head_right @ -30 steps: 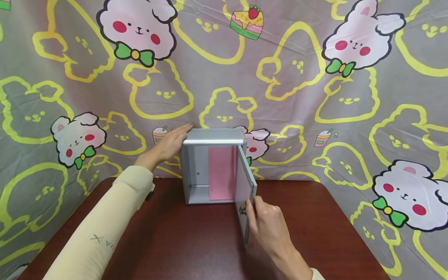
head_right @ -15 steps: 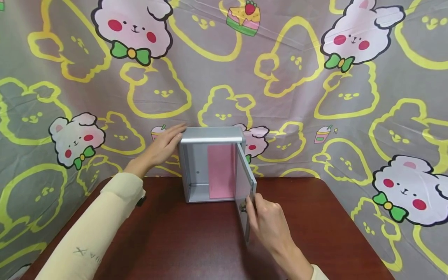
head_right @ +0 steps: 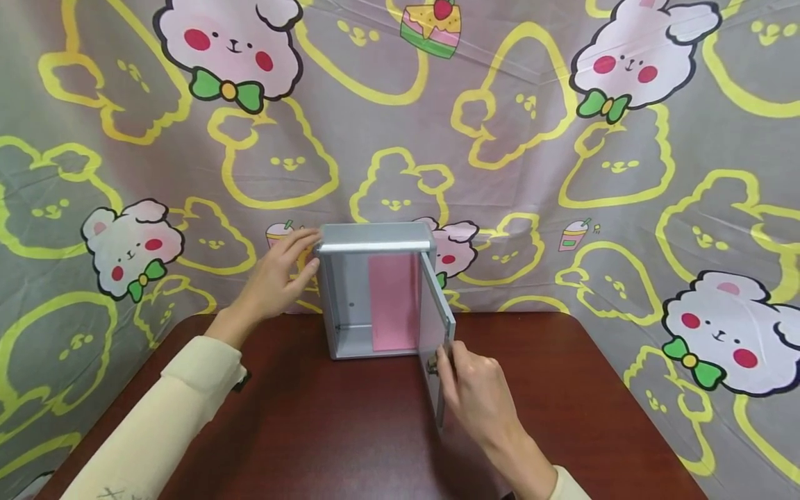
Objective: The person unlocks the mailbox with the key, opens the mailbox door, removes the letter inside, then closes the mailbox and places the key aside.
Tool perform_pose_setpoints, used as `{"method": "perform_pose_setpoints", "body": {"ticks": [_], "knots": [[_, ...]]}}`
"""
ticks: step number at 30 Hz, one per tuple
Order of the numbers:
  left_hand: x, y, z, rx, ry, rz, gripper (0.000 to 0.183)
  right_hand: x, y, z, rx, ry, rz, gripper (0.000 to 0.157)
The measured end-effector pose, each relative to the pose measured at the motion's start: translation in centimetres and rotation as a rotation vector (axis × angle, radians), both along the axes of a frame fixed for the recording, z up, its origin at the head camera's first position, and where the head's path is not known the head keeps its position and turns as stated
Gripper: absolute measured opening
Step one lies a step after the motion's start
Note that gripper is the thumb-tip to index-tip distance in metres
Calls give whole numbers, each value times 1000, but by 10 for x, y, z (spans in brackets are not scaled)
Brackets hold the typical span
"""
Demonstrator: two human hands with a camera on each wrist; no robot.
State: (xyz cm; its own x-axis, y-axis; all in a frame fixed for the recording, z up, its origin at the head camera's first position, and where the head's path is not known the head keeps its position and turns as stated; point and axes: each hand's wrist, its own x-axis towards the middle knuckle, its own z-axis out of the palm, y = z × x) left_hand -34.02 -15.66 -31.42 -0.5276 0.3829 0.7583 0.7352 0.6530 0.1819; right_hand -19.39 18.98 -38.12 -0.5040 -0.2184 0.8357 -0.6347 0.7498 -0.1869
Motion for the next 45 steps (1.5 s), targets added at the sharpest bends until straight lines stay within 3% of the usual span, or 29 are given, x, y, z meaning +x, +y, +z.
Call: {"method": "perform_pose_setpoints", "body": {"ticks": [2, 10, 25, 37, 45], "knots": [[3, 2, -2, 2, 25, -2, 44, 0, 0, 0, -1, 3, 1, 26], [11, 9, -10, 32, 10, -15, 46, -2, 1, 0, -8, -1, 7, 26], [22, 19, -23, 85, 82, -44, 44, -2, 1, 1, -12, 5, 6, 27], [27, 30, -46, 126, -44, -101, 46, -2, 2, 0, -12, -5, -11, 28], [29, 44, -62, 111, -171, -105, 63, 1, 2, -2, -13, 0, -22, 29]]}}
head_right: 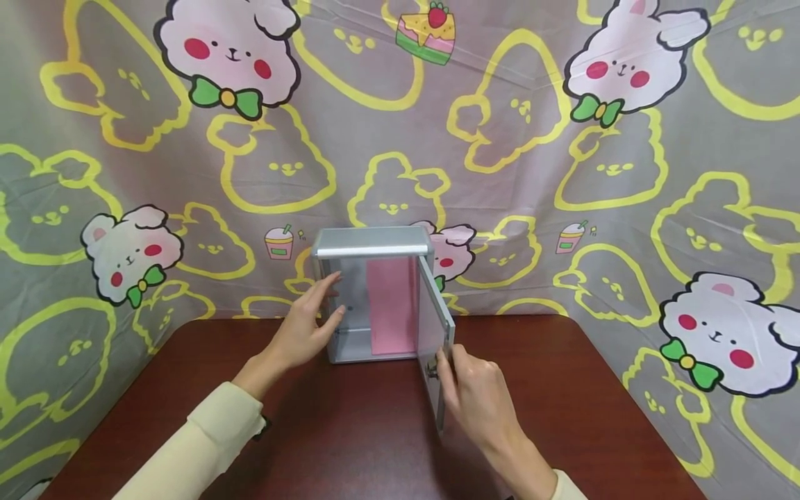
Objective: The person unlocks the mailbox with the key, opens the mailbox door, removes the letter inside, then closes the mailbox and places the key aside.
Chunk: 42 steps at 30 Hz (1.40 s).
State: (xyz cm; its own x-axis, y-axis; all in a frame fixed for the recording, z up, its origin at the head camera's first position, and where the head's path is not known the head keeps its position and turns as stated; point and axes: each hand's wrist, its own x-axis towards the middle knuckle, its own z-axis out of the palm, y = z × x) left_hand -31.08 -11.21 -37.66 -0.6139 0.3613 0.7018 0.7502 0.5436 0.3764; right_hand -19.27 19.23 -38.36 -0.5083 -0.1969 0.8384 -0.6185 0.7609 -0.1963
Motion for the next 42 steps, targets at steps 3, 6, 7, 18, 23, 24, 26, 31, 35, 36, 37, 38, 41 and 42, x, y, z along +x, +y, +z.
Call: {"method": "perform_pose_setpoints", "body": {"ticks": [3, 6, 7, 18, 23, 24, 26, 31, 35, 36, 37, 38, 41, 42], "knots": [[2, 6, -7, -49, -73, 14, 72, 1, 0, -1, -1, -5, 0, 28], [3, 13, -12, -109, -133, 31, 78, 1, 0, -1, -3, -8, 1, 28], [3, 16, -14, -118, -144, 32, 79, 1, 0, -1, -3, -9, 4, 28], [-4, 34, -30, -121, -252, 66, 80, 2, 0, -3, -3, -6, 11, 28], [-7, 42, -32, -75, -289, 73, 79, 3, 0, -3, -3, -4, 9, 28], [-8, 44, -33, -67, -290, 75, 79, 3, 0, -3, -3, -3, 9, 28], [-10, 47, -33, -49, -298, 80, 80, 3, 0, -3, -2, -1, 8, 28], [-16, 56, -35, 48, -318, 96, 79, 2, 0, -2, 0, -1, 6, 27], [-23, 61, -38, 121, -328, 103, 77, 2, -1, -1, 2, -4, 8, 26], [-25, 62, -39, 126, -328, 106, 77, 1, -1, -1, 2, -4, 8, 25], [-26, 63, -40, 126, -329, 108, 77, 1, -1, 0, 2, -3, 9, 25], [-27, 64, -41, 125, -327, 109, 77, 1, -1, 0, 2, -1, 11, 25], [-30, 66, -42, 126, -334, 113, 76, 0, -2, 1, 3, 1, 9, 25], [-31, 66, -41, 129, -338, 112, 76, 0, -2, 1, 3, 1, 9, 25]]}}
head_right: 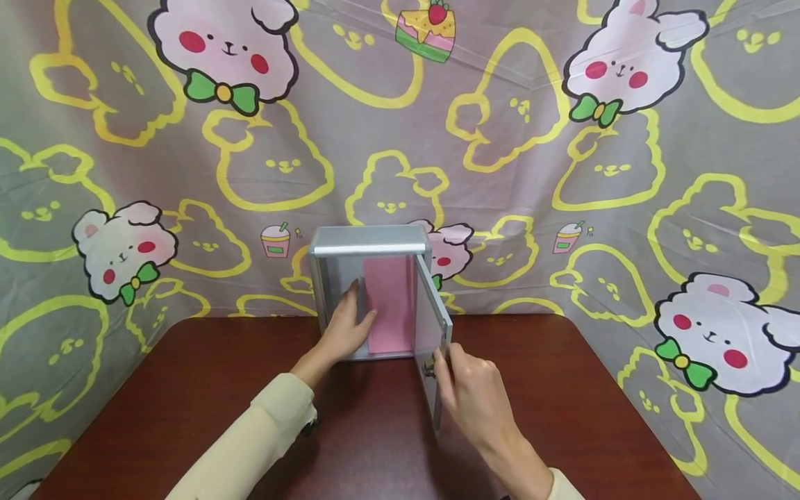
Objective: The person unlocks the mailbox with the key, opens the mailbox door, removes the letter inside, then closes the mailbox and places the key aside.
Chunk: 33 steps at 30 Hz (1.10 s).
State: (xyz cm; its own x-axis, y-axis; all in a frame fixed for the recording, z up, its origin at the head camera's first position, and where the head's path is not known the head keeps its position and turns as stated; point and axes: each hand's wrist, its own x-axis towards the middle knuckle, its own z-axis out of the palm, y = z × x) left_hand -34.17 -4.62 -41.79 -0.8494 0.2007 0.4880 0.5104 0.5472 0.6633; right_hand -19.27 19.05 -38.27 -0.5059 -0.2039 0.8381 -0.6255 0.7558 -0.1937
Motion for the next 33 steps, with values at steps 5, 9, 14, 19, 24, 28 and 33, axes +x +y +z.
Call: {"method": "perform_pose_setpoints", "body": {"ticks": [5, 9, 14, 19, 24, 28, 33], "knots": [[-6, 2, -3, 5, -31, 15, 75, 0, 0, 0, -3, -6, 2, 24], [-14, 4, -11, 27, -40, 45, 72, 0, 0, 0, -6, -8, 5, 25], [-19, 6, -19, 42, -67, 73, 71, 0, -1, -1, -5, 0, 6, 26], [-20, 10, -21, 69, -92, 67, 70, 0, -1, -1, -4, 6, 3, 26], [-21, 15, -22, 96, -96, 60, 70, 0, -2, -1, -7, 2, 4, 27], [-23, 20, -24, 121, -86, 73, 69, 1, -2, -2, -9, 0, 12, 24], [-27, 28, -27, 161, -55, 68, 66, 0, -1, -1, -9, 2, 9, 24]]}}
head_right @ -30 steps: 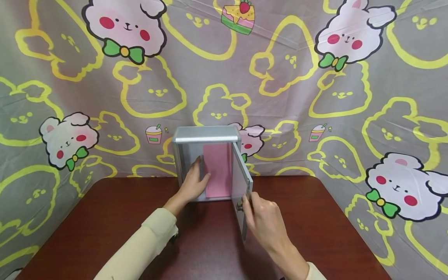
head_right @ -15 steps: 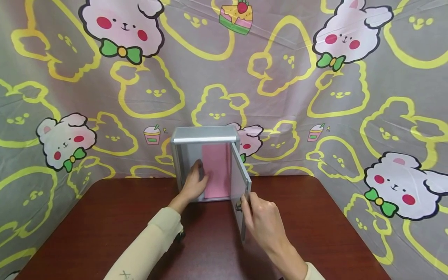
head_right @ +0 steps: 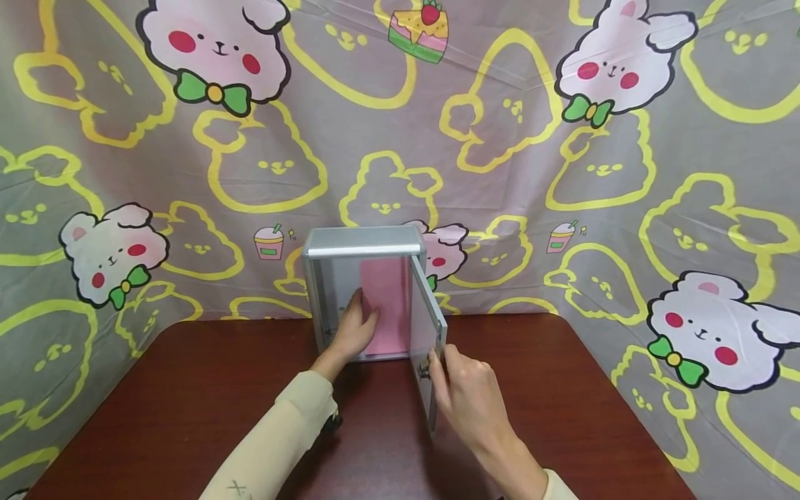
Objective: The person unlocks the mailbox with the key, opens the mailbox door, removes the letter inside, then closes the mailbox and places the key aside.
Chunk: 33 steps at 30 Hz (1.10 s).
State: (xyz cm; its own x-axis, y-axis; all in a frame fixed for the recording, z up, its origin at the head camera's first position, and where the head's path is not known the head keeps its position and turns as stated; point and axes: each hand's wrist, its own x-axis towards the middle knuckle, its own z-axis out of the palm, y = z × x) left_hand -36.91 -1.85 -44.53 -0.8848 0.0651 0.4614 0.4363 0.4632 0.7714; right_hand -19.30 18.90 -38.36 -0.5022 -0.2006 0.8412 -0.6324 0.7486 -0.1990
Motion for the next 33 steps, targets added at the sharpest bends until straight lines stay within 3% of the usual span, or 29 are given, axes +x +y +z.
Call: {"method": "perform_pose_setpoints", "body": {"ticks": [5, 11, 23, 33], "knots": [[-6, 4, -2, 65, 13, -2, 60, -1, 1, 1, -1, 6, 1, 25], [-5, -2, -2, 116, -65, -22, 49, -1, 0, 1, 0, 8, 0, 24], [1, -6, -6, 66, -127, -56, 43, -1, 1, -1, -3, 3, -3, 25], [2, -5, -2, 107, -101, -69, 40, 1, 3, -2, -14, -16, -4, 24]]}}
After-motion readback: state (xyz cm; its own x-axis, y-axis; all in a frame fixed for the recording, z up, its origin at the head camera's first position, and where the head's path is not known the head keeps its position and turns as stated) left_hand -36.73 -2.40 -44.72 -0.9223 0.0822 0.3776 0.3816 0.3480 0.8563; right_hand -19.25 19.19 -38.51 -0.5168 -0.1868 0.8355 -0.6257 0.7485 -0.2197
